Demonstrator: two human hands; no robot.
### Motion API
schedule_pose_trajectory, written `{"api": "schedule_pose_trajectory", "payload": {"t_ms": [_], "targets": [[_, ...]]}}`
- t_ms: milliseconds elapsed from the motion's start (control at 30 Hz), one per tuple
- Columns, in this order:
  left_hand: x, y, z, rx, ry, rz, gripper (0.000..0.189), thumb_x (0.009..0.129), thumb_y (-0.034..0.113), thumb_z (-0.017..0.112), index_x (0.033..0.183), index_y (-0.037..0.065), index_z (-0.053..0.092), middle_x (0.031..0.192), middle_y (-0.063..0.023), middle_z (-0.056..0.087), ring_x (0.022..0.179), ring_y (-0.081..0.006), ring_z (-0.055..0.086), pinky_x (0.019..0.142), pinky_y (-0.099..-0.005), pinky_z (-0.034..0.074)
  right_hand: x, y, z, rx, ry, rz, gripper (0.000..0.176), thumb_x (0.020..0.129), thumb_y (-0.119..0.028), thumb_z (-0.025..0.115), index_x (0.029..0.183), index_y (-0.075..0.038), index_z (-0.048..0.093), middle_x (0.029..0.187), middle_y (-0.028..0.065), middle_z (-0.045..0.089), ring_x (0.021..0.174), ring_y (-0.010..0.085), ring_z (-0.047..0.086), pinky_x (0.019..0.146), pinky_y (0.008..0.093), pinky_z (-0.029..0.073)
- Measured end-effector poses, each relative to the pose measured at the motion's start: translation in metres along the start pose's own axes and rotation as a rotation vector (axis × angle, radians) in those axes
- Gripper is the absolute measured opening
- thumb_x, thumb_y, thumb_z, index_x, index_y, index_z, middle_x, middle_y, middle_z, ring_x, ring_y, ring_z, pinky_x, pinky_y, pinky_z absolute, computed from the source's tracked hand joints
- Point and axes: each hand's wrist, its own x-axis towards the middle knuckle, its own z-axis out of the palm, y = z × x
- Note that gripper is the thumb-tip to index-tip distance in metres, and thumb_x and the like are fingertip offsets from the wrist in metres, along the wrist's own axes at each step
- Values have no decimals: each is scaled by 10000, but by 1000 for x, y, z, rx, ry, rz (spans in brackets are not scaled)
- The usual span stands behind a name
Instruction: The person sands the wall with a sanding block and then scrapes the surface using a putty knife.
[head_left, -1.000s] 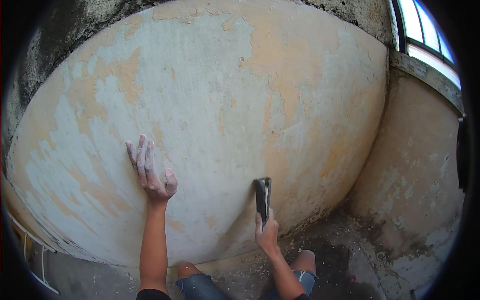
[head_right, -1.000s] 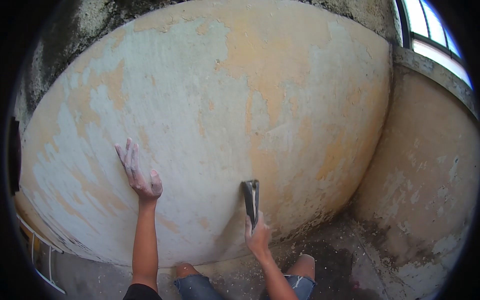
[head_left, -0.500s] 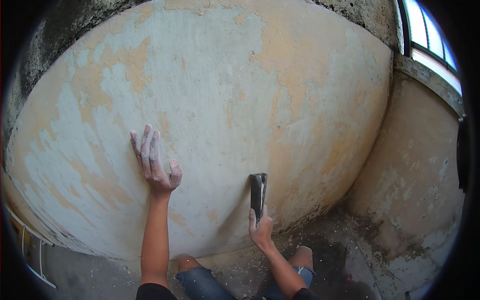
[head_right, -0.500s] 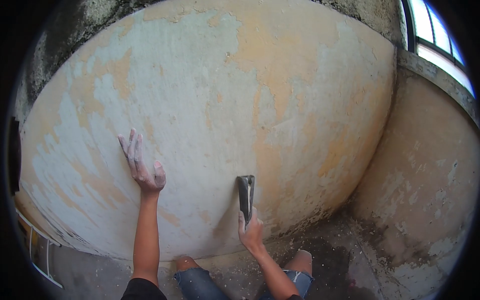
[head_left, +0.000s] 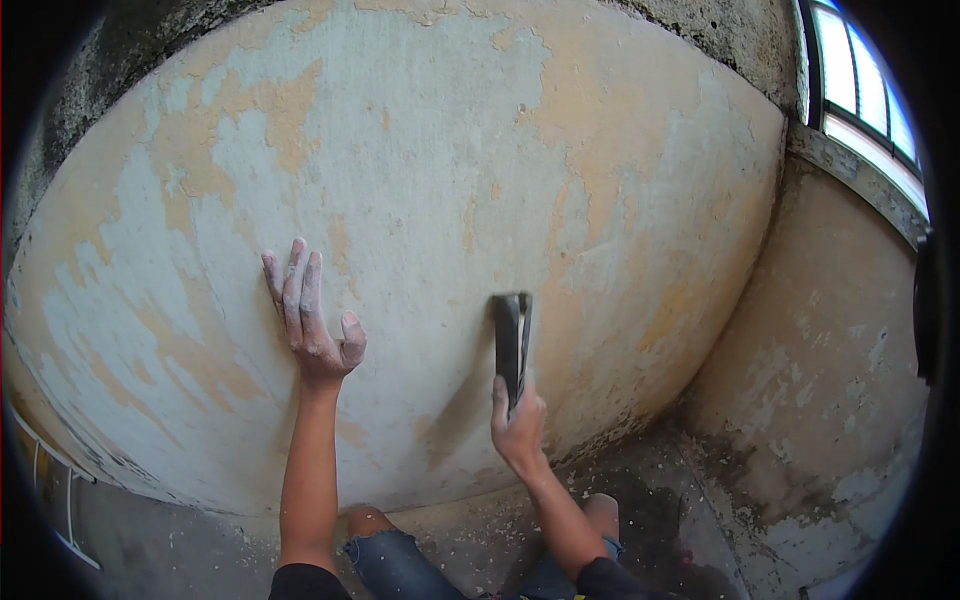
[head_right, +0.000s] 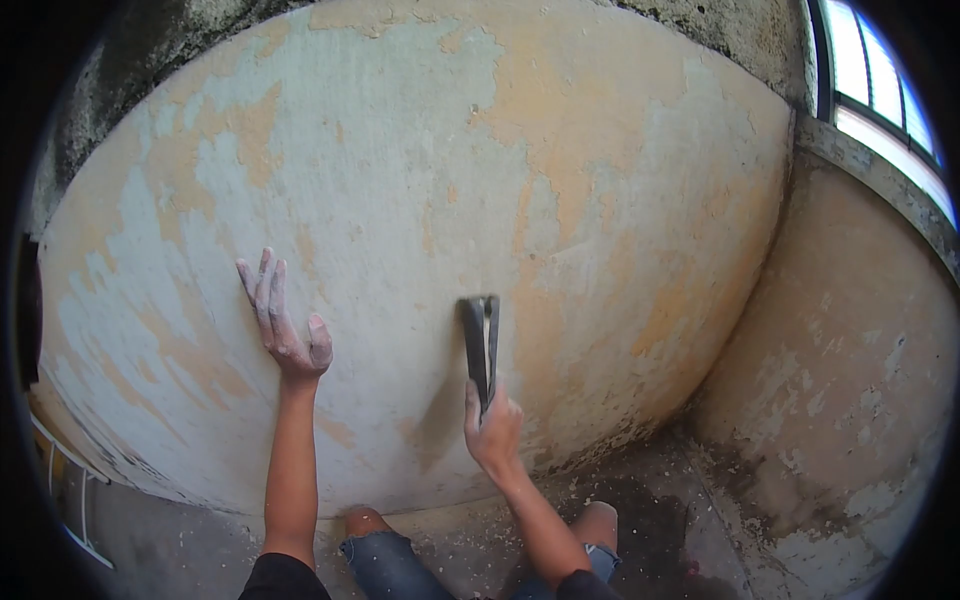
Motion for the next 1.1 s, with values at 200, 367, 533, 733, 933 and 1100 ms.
{"api": "schedule_pose_trajectory", "payload": {"t_ms": [200, 367, 533, 733, 933, 1100], "targets": [[-1, -2, -1, -1, 12, 1, 613, 919, 260, 449, 1420, -94, 444, 1443, -293, 478, 1398, -485, 407, 1181, -681, 210, -20, 14, 7, -37, 26, -8, 253, 985, -190, 615, 1133, 2, 541, 735, 266, 625, 691, 497, 616, 594, 542, 458], [0, -1, -2, 5, 11, 2, 606, 927, 262, 450, 1410, -104, 447, 1433, -294, 484, 1390, -477, 421, 1179, -686, 212, -25, 15, 17, -18, -2, -67, 249, 974, -170, 622, 1138, -1, 543, 734, 271, 621, 697, 506, 613, 590, 547, 456], [-4, -3, -3, -11, 2, -25, 604, 927, 278, 453, 1411, -83, 468, 1450, -270, 486, 1418, -481, 377, 1183, -664, 227, 39, -31, -1, 8, -2, -116, 239, 962, -148, 628, 1135, -6, 544, 741, 276, 622, 705, 506, 615, 592, 543, 459], [-2, -5, -3, 0, 12, 1, 600, 930, 263, 451, 1402, -106, 455, 1431, -283, 489, 1381, -467, 438, 1180, -679, 225, -41, 15, 27, 34, -19, -109, 275, 959, -154, 632, 1175, -8, 544, 724, 256, 624, 703, 491, 627, 596, 539, 468], [-3, -2, -2, -26, 22, -37, 607, 928, 284, 458, 1412, -83, 467, 1446, -262, 493, 1419, -479, 379, 1189, -653, 226, 31, -35, 0, -61, -66, -107, 302, 958, -188, 645, 1188, -19, 545, 734, 260, 633, 706, 498, 625, 604, 542, 472], [-4, -4, -3, -23, 19, -17, 609, 929, 274, 454, 1406, -104, 453, 1437, -275, 486, 1386, -466, 434, 1184, -677, 221, -44, -2, 22, 9, 3, -65, 272, 980, -197, 619, 1170, -17, 541, 727, 270, 629, 708, 509, 616, 608, 564, 462]]}}
